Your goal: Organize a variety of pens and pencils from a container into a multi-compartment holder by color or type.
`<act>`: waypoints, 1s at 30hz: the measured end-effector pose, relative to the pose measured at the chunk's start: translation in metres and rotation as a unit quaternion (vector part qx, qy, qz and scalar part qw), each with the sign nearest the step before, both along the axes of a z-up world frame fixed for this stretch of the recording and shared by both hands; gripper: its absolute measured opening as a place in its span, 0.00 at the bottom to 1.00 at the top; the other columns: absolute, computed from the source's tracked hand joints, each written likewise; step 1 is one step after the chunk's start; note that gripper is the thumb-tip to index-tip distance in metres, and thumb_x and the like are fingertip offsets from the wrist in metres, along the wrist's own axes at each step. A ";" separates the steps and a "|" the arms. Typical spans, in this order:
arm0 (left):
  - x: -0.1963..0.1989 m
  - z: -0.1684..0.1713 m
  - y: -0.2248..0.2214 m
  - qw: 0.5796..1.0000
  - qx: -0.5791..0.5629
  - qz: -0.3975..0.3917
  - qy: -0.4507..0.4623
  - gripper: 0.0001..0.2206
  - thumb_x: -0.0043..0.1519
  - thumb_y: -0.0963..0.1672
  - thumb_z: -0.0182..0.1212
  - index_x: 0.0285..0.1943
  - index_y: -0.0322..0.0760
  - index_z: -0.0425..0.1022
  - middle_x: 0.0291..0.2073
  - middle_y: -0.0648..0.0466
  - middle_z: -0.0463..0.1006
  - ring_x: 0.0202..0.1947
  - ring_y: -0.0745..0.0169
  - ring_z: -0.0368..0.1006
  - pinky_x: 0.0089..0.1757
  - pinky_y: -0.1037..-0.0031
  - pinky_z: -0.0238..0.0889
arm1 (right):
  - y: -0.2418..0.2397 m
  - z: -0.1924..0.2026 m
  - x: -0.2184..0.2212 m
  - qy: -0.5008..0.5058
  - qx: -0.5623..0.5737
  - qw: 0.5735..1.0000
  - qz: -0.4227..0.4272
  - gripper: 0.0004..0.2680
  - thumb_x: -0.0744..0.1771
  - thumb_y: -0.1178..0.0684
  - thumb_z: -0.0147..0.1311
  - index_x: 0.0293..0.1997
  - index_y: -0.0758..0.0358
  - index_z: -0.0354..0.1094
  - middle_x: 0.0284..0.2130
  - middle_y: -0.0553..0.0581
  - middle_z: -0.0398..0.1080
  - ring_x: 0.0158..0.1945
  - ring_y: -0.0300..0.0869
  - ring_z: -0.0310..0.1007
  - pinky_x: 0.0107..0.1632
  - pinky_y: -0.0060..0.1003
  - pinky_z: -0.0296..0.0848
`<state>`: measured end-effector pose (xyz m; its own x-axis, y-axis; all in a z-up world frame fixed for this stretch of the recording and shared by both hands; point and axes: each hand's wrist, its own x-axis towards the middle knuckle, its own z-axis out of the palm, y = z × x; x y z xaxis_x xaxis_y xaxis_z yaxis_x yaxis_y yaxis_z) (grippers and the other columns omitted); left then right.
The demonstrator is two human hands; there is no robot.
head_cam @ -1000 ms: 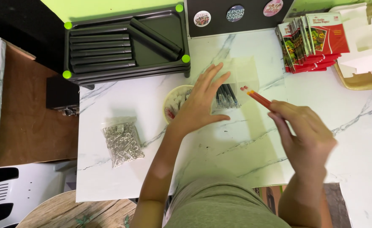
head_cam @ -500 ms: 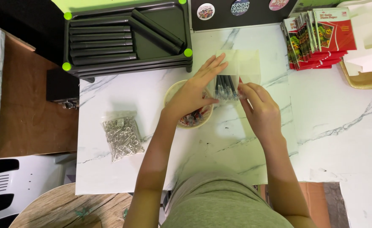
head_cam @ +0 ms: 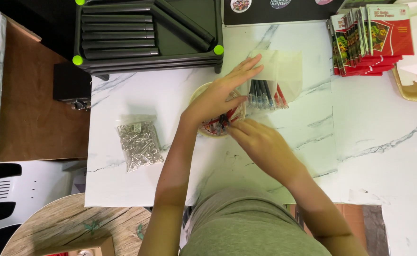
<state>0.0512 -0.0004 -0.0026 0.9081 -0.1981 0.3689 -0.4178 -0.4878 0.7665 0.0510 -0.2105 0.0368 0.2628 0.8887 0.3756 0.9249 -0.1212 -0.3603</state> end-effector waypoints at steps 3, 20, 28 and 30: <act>-0.008 0.000 0.002 0.999 0.017 0.046 0.005 0.31 0.64 0.35 0.57 0.78 0.49 0.59 0.79 0.57 0.55 0.80 0.53 0.51 0.72 0.64 0.55 | 0.022 -0.028 0.010 -0.061 -0.017 0.997 -0.035 0.10 0.62 0.64 0.54 0.45 0.70 0.71 0.47 0.58 0.73 0.54 0.49 0.72 0.51 0.41 0.76; -0.007 -0.010 0.007 0.998 -0.004 0.058 0.015 0.33 0.61 0.31 0.45 0.76 0.50 0.64 0.78 0.58 0.59 0.80 0.48 0.51 0.72 0.62 0.51 | 0.074 -0.092 0.017 -0.264 -0.246 0.912 -0.193 0.12 0.59 0.56 0.59 0.42 0.70 0.76 0.49 0.64 0.70 0.54 0.51 0.69 0.42 0.34 0.78; -0.007 -0.010 0.007 0.999 -0.009 0.049 0.014 0.35 0.58 0.30 0.43 0.76 0.49 0.64 0.78 0.57 0.59 0.80 0.46 0.51 0.73 0.61 0.49 | 0.074 -0.099 0.020 -0.260 -0.289 0.911 -0.139 0.09 0.62 0.55 0.59 0.43 0.67 0.76 0.34 0.59 0.76 0.43 0.51 0.73 0.43 0.37 0.74; -0.007 -0.009 0.007 0.998 -0.015 0.049 0.021 0.35 0.58 0.30 0.43 0.75 0.49 0.64 0.78 0.57 0.59 0.80 0.46 0.50 0.73 0.61 0.49 | 0.077 -0.079 0.019 -0.290 -0.324 0.896 -0.095 0.11 0.56 0.53 0.62 0.37 0.66 0.77 0.32 0.59 0.76 0.40 0.49 0.76 0.40 0.35 0.76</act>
<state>0.0441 0.0064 -0.0113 0.9372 -0.0975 0.3350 -0.3370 -0.5018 0.7966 0.0696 -0.1339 -0.0422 0.3596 0.9297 -0.0796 0.8741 -0.3058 0.3773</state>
